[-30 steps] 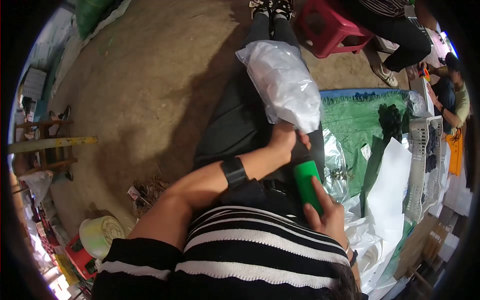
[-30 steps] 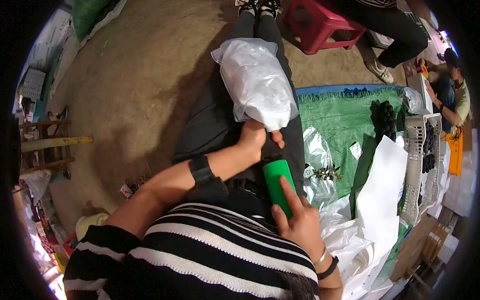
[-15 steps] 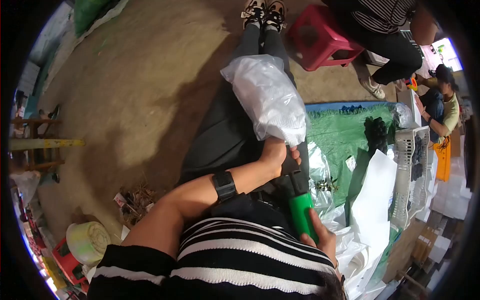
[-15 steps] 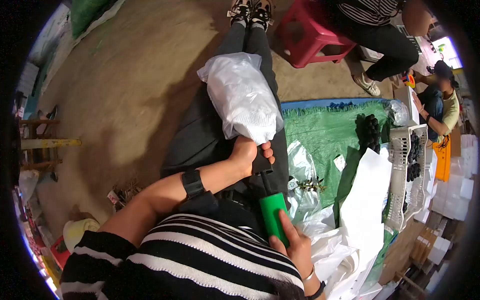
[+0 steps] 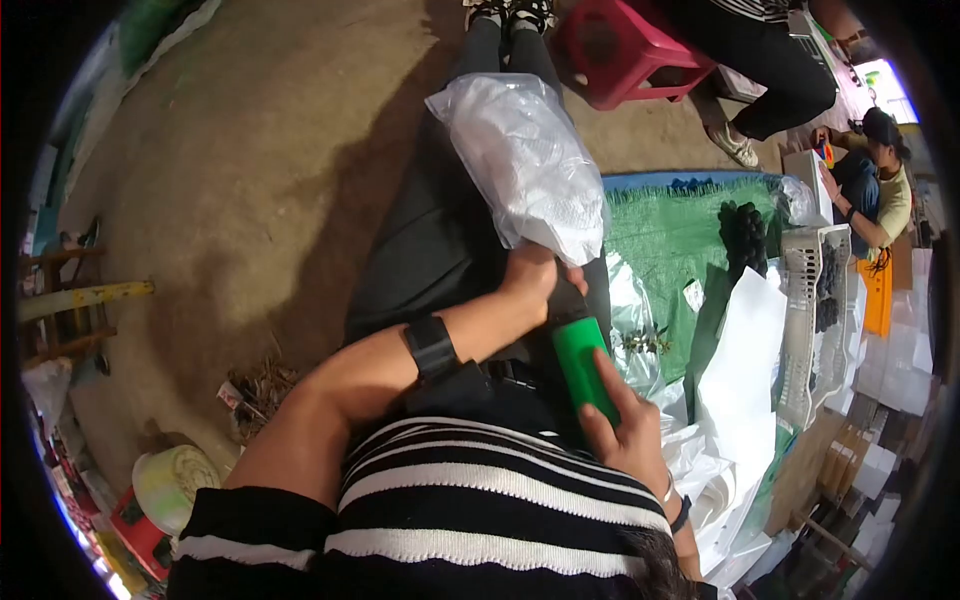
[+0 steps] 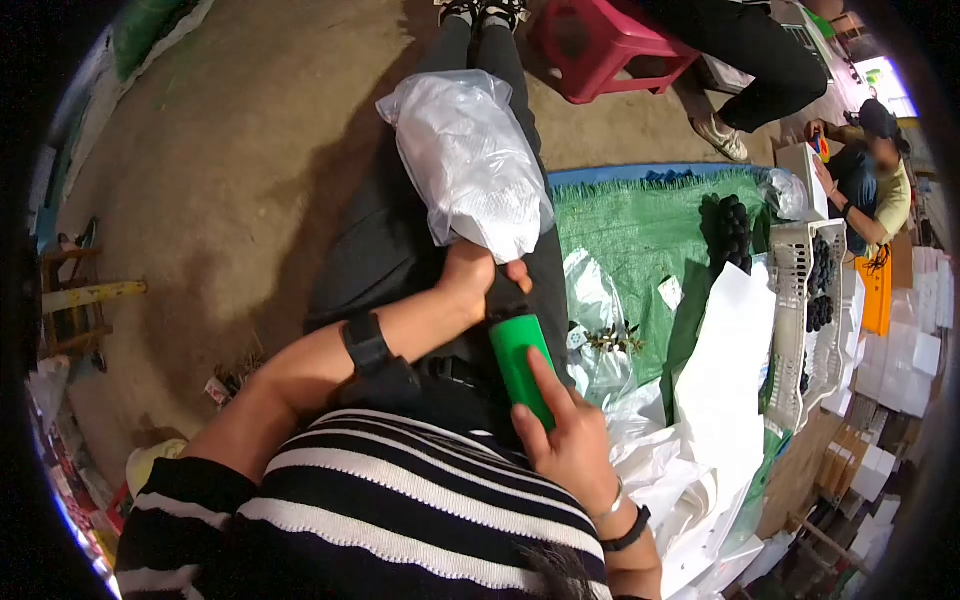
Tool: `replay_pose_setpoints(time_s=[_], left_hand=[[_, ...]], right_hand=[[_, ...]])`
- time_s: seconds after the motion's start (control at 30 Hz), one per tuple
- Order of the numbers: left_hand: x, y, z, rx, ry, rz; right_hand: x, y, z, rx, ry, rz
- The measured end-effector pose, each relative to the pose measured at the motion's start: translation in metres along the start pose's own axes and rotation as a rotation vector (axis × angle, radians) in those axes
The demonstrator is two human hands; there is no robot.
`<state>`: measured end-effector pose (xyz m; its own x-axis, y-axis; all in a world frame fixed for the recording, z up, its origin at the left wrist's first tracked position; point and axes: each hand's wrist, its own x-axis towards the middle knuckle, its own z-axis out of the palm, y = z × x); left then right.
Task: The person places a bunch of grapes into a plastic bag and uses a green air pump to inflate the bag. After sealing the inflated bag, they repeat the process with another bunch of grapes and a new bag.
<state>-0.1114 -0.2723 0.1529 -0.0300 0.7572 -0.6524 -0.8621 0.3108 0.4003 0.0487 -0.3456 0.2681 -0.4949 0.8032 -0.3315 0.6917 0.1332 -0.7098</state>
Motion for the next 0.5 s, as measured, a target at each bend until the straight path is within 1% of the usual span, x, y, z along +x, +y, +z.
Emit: replay_pose_setpoints(time_s=[0.07,0.13,0.17,0.2,0.27,0.3,0.33,0.4,0.47,0.5], left_hand=[[0.001,0.003,-0.003,-0.053,-0.056,-0.016],[-0.003,0.003,0.004,-0.102,-0.032,-0.052],[-0.001,0.003,0.004,-0.067,-0.088,-0.025],[-0.001,0.000,0.003,-0.061,-0.083,-0.037],[-0.001,-0.003,0.004,-0.069,-0.028,-0.047],[-0.002,-0.002,0.003,-0.071,-0.041,-0.039],[0.002,0.000,0.000,-0.001,-0.036,0.008],[-0.001,0.004,0.001,-0.147,-0.020,-0.063],[-0.004,0.005,0.006,-0.103,-0.033,-0.052],[-0.002,0.004,0.006,-0.105,-0.043,-0.048]], right_hand=[[-0.006,0.004,0.004,0.049,0.017,0.007],[-0.033,0.019,-0.002,0.141,0.033,-0.018],[-0.036,0.015,-0.006,0.077,0.035,-0.051],[-0.036,0.014,-0.007,0.085,0.035,-0.039],[-0.022,0.005,-0.009,0.079,-0.044,0.057],[-0.008,-0.002,-0.003,0.128,-0.044,0.108],[0.002,0.002,0.003,0.157,0.000,0.013],[-0.006,0.005,0.003,0.081,-0.018,-0.008],[-0.030,0.023,-0.004,0.120,0.018,-0.095],[-0.041,0.017,-0.007,0.289,-0.019,0.126]])
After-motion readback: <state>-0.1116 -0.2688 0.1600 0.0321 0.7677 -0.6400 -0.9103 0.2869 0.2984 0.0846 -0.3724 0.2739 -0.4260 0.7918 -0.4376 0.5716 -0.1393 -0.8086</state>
